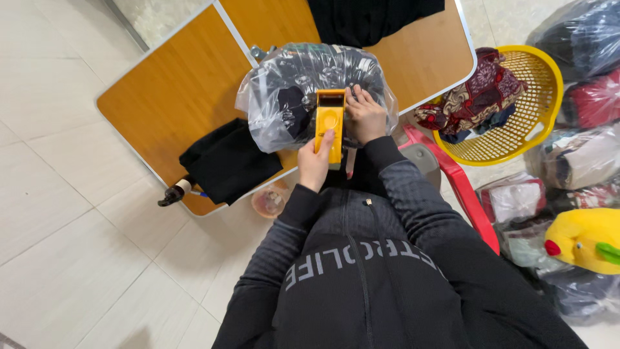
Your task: The person places folded black clothing into a clear plastic bag, seals it with a tape dispenser, and writes on the bag with a marker. The person then places the sealed bag on the floor and unfolds another black garment on the table.
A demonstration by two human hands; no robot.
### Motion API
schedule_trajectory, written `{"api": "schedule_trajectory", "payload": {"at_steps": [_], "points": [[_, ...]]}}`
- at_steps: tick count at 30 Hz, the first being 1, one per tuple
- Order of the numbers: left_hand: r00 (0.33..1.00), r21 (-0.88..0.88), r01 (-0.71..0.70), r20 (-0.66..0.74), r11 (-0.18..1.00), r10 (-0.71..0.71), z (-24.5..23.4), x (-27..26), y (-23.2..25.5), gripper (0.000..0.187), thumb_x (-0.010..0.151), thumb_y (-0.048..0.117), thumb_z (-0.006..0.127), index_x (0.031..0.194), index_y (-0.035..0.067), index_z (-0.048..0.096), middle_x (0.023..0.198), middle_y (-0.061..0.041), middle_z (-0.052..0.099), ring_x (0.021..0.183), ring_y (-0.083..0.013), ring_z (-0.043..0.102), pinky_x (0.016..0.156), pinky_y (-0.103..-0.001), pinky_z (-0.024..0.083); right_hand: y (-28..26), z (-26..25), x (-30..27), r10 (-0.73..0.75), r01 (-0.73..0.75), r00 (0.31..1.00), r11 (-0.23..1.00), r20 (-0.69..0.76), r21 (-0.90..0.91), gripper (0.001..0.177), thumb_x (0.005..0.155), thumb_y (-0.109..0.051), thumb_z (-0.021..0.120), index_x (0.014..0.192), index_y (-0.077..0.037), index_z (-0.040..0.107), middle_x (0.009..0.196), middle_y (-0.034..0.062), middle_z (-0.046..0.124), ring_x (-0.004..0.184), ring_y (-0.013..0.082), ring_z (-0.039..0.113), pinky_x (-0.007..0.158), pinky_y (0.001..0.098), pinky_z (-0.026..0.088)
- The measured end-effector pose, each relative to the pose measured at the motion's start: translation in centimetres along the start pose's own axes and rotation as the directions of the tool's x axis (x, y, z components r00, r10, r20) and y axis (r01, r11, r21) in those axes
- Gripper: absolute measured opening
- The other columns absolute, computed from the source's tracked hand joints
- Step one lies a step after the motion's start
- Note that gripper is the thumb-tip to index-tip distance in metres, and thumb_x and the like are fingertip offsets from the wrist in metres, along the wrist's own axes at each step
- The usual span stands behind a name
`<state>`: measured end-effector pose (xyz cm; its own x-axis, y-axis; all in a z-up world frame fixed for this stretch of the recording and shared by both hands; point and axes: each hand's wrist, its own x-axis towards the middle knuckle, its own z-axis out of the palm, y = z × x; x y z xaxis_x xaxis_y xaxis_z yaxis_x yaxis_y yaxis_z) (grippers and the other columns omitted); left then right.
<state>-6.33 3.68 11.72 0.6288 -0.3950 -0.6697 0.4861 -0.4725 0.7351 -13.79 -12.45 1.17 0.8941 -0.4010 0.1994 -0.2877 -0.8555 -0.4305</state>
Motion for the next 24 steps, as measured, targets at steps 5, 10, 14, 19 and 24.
{"api": "schedule_trajectory", "payload": {"at_steps": [5, 10, 14, 19, 24], "points": [[0.991, 0.071, -0.028, 0.130, 0.997, 0.019, -1.5, -5.3, -1.2, 0.042, 0.099, 0.040, 0.066, 0.101, 0.000, 0.077, 0.084, -0.003, 0.077, 0.076, -0.0088, 0.071, 0.071, -0.026, 0.055, 0.2, 0.8, 0.2, -0.005, 0.005, 1.000, 0.999, -0.020, -0.038, 0.032, 0.085, -0.010, 0.074, 0.117, -0.011, 0.078, 0.132, 0.0062, 0.073, 0.126, 0.0276, 0.067, 0.108, 0.0369, 0.052], [0.996, 0.114, -0.004, 0.085, 0.993, -0.005, -3.3, -7.1, -2.9, 0.040, 0.098, 0.039, 0.068, 0.105, 0.000, 0.075, 0.085, -0.006, 0.077, 0.077, -0.0094, 0.069, 0.070, -0.027, 0.054, -0.1, 0.2, 0.2, -0.010, 0.012, 0.999, 0.998, 0.043, -0.059, 0.043, 0.076, -0.007, 0.076, 0.119, -0.012, 0.077, 0.133, 0.0050, 0.074, 0.130, 0.0262, 0.067, 0.111, 0.0361, 0.052], [0.997, 0.113, -0.080, 0.029, 0.990, 0.077, -3.2, -8.6, -4.7, 0.040, 0.095, 0.039, 0.070, 0.108, 0.001, 0.075, 0.086, -0.006, 0.078, 0.077, -0.0096, 0.071, 0.071, -0.027, 0.055, -0.3, -0.6, 1.4, -0.041, 0.038, 0.997, 0.998, 0.066, 0.041, 0.053, 0.069, -0.026, 0.088, 0.116, -0.004, 0.074, 0.130, 0.0140, 0.071, 0.125, 0.0349, 0.064, 0.106, 0.0427, 0.050], [0.996, 0.221, -0.022, -0.082, 0.975, 0.041, -3.4, -10.2, -7.6, 0.038, 0.092, 0.038, 0.074, 0.101, 0.001, 0.077, 0.077, -0.010, 0.076, 0.070, -0.0122, 0.071, 0.066, -0.031, 0.055, 0.0, -0.7, 1.0, -0.060, 0.063, 0.991, 0.998, 0.120, -0.021, 0.056, 0.068, -0.021, 0.088, 0.121, -0.009, 0.076, 0.136, 0.0108, 0.071, 0.130, 0.0321, 0.064, 0.110, 0.0395, 0.050], [0.983, 0.185, -0.004, -0.181, 0.983, 0.039, -2.6, -11.7, -11.8, 0.040, 0.090, 0.042, 0.074, 0.100, 0.003, 0.076, 0.079, -0.013, 0.078, 0.072, -0.0215, 0.075, 0.065, -0.036, 0.057, 1.3, 0.6, 0.2, -0.099, 0.099, 0.983, 0.995, 0.154, 0.011, 0.056, 0.077, -0.029, 0.090, 0.124, -0.006, 0.073, 0.137, 0.0139, 0.069, 0.133, 0.0337, 0.061, 0.112, 0.0410, 0.047]]}}
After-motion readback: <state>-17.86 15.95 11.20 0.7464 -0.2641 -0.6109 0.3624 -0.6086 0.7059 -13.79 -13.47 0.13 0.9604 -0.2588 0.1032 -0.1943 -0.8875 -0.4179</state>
